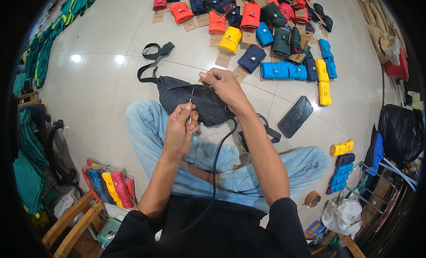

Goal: The person is sitting on the floor and finishing a black bag by cutting excess thread with scissors and threading a black cord through a mesh panel with a needle and by hand.

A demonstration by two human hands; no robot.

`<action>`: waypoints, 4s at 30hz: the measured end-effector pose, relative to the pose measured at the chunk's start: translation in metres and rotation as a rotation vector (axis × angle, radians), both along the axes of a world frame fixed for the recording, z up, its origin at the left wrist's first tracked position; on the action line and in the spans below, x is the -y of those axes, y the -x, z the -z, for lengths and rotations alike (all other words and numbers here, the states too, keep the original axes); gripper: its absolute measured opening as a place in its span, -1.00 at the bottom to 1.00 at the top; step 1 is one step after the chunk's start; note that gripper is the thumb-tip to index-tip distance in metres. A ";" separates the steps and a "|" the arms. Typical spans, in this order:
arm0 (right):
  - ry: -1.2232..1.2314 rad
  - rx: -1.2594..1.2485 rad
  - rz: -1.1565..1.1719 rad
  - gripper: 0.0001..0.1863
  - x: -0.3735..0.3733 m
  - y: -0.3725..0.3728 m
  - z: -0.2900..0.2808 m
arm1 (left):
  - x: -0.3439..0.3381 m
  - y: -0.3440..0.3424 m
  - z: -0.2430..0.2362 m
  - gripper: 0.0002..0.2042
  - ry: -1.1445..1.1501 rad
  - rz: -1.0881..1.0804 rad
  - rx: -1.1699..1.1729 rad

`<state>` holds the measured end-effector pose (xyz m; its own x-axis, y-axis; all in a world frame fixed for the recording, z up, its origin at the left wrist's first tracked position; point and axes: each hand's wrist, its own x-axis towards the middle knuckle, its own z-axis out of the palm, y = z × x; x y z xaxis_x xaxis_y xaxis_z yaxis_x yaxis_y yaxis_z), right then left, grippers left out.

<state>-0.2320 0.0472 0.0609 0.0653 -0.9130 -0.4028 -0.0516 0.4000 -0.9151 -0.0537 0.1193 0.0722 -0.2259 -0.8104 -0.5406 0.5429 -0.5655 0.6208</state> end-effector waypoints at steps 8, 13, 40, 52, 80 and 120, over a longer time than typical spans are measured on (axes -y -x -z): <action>0.102 0.054 0.243 -0.72 -0.029 -0.004 0.010 | 0.001 0.008 -0.007 -0.81 0.025 -0.019 0.194; 0.496 -0.136 0.177 -0.82 -0.045 -0.007 -0.022 | -0.003 0.021 -0.012 -0.78 0.129 -0.227 0.189; 0.376 -0.006 -0.662 -0.79 -0.002 -0.003 -0.033 | -0.007 0.007 -0.005 -0.83 0.549 -0.165 0.729; 0.458 -0.063 -0.498 -0.86 -0.008 -0.008 -0.026 | 0.009 -0.002 -0.013 -0.82 0.420 -0.091 0.551; 0.587 -0.314 -0.234 -0.84 -0.042 -0.027 -0.030 | 0.031 -0.034 -0.022 -0.83 0.216 0.227 0.343; 0.634 -0.372 -0.225 -0.92 -0.047 -0.044 -0.069 | 0.004 -0.012 -0.021 -0.78 -0.122 -0.113 -0.046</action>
<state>-0.1879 0.0940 0.1296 0.2395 -0.9573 0.1620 -0.4185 -0.2524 -0.8724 -0.0413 0.1152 0.0930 -0.1641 -0.7612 -0.6274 0.6333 -0.5689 0.5246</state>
